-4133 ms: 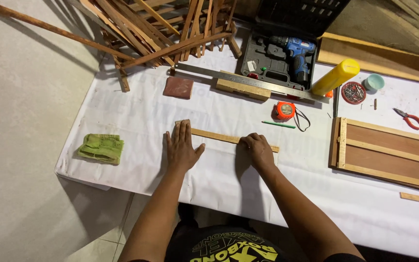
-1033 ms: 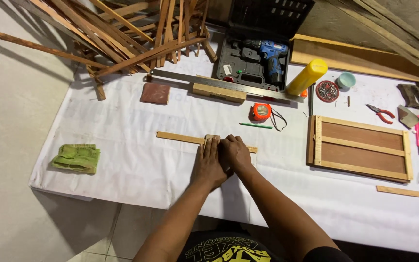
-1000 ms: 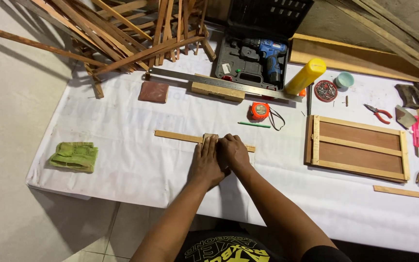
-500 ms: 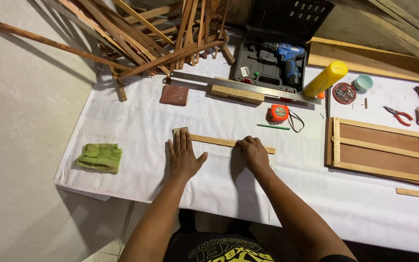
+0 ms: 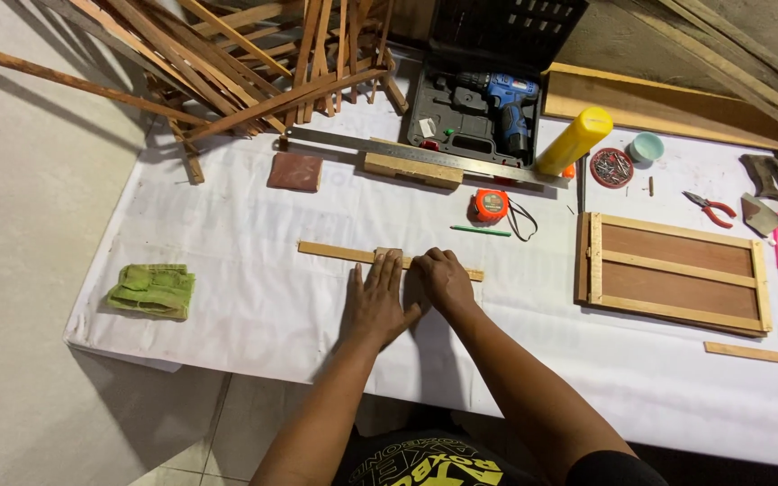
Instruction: Measure and dry-fit small wood strips into a rectangular frame on a workbench.
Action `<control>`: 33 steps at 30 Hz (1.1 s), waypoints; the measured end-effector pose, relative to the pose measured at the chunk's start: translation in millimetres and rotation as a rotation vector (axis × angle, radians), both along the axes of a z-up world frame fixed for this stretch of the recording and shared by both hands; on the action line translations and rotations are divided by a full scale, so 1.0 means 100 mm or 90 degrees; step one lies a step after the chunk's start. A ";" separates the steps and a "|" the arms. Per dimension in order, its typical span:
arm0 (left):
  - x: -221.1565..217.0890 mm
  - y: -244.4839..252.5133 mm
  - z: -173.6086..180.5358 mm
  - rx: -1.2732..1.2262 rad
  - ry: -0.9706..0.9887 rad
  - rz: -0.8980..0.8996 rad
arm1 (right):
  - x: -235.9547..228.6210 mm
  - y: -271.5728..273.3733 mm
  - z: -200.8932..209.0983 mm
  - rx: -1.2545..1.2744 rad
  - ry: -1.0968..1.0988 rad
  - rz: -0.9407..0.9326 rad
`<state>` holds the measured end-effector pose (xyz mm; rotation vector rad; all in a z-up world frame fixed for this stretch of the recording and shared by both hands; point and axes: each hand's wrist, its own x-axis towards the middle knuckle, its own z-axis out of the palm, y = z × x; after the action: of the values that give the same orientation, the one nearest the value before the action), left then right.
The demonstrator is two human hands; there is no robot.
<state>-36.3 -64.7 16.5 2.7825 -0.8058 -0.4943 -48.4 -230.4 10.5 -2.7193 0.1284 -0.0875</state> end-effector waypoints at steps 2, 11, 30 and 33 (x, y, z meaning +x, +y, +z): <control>0.14 0.31 -0.13 -0.022 -0.057 0.029 | -0.01 0.03 0.05 0.001 0.001 -0.006; 0.56 1.04 -0.24 0.013 -0.079 0.135 | -0.01 0.14 0.08 -0.008 0.023 -0.038; 0.41 0.66 -0.21 -0.004 -0.089 0.102 | 0.00 0.08 0.14 -0.018 0.059 -0.020; 0.58 1.07 -0.25 -0.024 -0.132 0.151 | 0.01 0.12 0.13 -0.036 0.041 -0.032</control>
<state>22.0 42.1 -8.9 2.8743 -0.5042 -0.1502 -47.3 -218.1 23.3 -2.7761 0.2153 -0.0170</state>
